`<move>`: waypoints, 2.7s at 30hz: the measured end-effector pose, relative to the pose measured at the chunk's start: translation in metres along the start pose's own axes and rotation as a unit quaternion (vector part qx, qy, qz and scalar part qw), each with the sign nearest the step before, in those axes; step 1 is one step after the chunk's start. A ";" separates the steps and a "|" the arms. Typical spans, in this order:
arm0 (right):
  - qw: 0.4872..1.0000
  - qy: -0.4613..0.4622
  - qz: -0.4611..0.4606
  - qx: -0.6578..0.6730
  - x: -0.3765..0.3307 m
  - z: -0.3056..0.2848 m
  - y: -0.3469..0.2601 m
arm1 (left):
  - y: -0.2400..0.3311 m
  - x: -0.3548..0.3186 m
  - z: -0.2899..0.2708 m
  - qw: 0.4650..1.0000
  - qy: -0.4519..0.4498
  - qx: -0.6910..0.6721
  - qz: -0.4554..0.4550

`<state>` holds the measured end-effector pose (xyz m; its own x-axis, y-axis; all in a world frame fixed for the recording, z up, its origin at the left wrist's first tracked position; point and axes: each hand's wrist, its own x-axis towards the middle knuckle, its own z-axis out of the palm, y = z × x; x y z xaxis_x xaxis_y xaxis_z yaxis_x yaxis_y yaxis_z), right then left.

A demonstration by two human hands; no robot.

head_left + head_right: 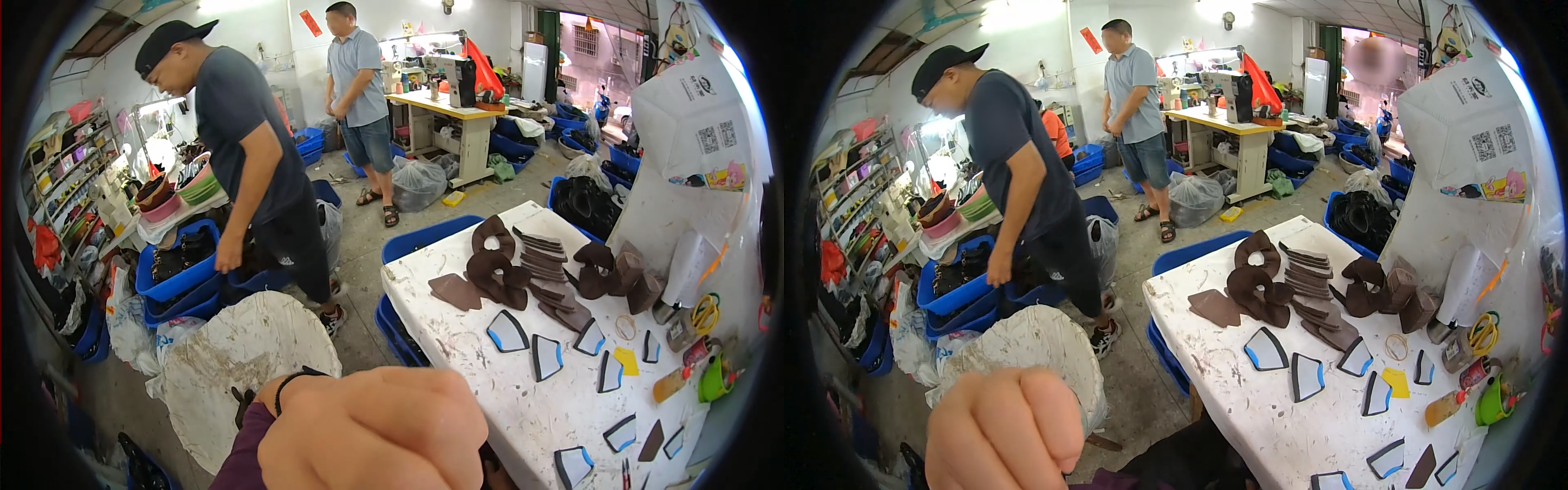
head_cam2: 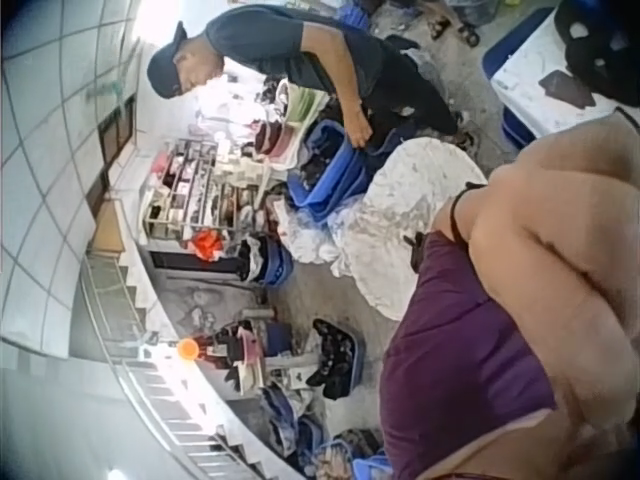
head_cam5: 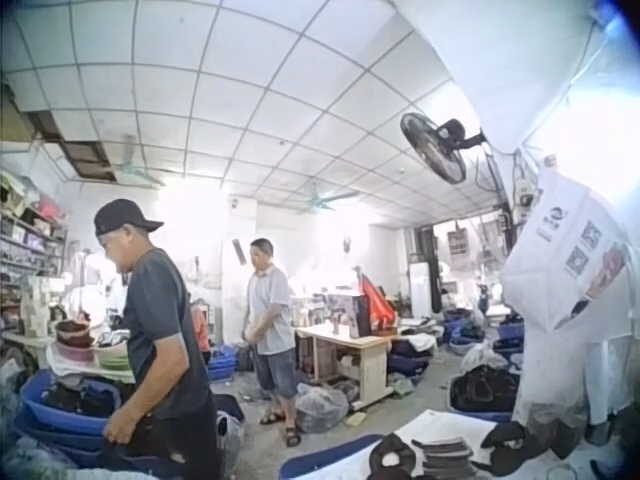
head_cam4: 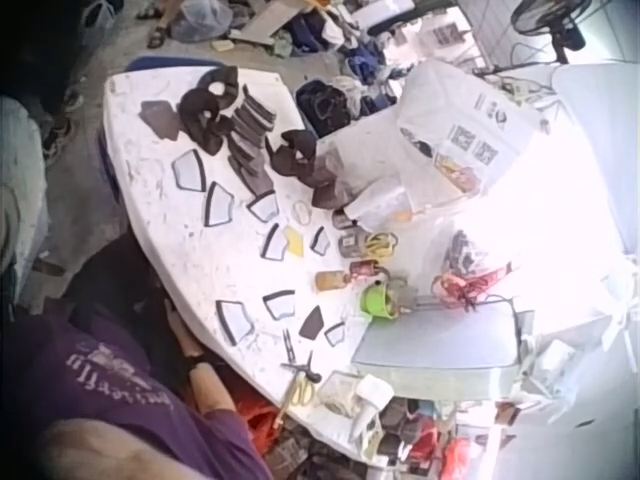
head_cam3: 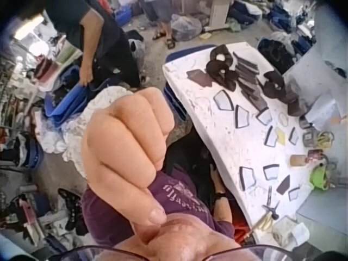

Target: Inspecting and organizing brown leather shoe upper components in a factory setting.

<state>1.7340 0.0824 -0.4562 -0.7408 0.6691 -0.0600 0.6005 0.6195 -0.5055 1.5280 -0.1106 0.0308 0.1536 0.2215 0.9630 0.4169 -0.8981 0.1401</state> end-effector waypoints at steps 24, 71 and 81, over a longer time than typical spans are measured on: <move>0.945 -0.286 0.100 0.127 -0.074 -0.095 -0.018 | -0.122 -0.087 -0.065 0.834 -0.116 0.232 -0.487; 0.963 0.245 0.103 -0.038 -0.084 -0.260 -0.071 | -0.239 -0.231 0.098 0.830 -0.234 0.176 -0.475; 0.973 0.188 0.109 -0.073 -0.076 -0.249 -0.053 | -0.183 -0.222 0.092 0.877 -0.163 0.304 -0.336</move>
<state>1.8335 0.1003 -0.2104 -0.4451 0.8770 0.1812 0.7874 0.4796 -0.3872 1.4998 0.0390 -0.2301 -0.1028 0.8085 0.5794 0.8961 -0.1777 0.4068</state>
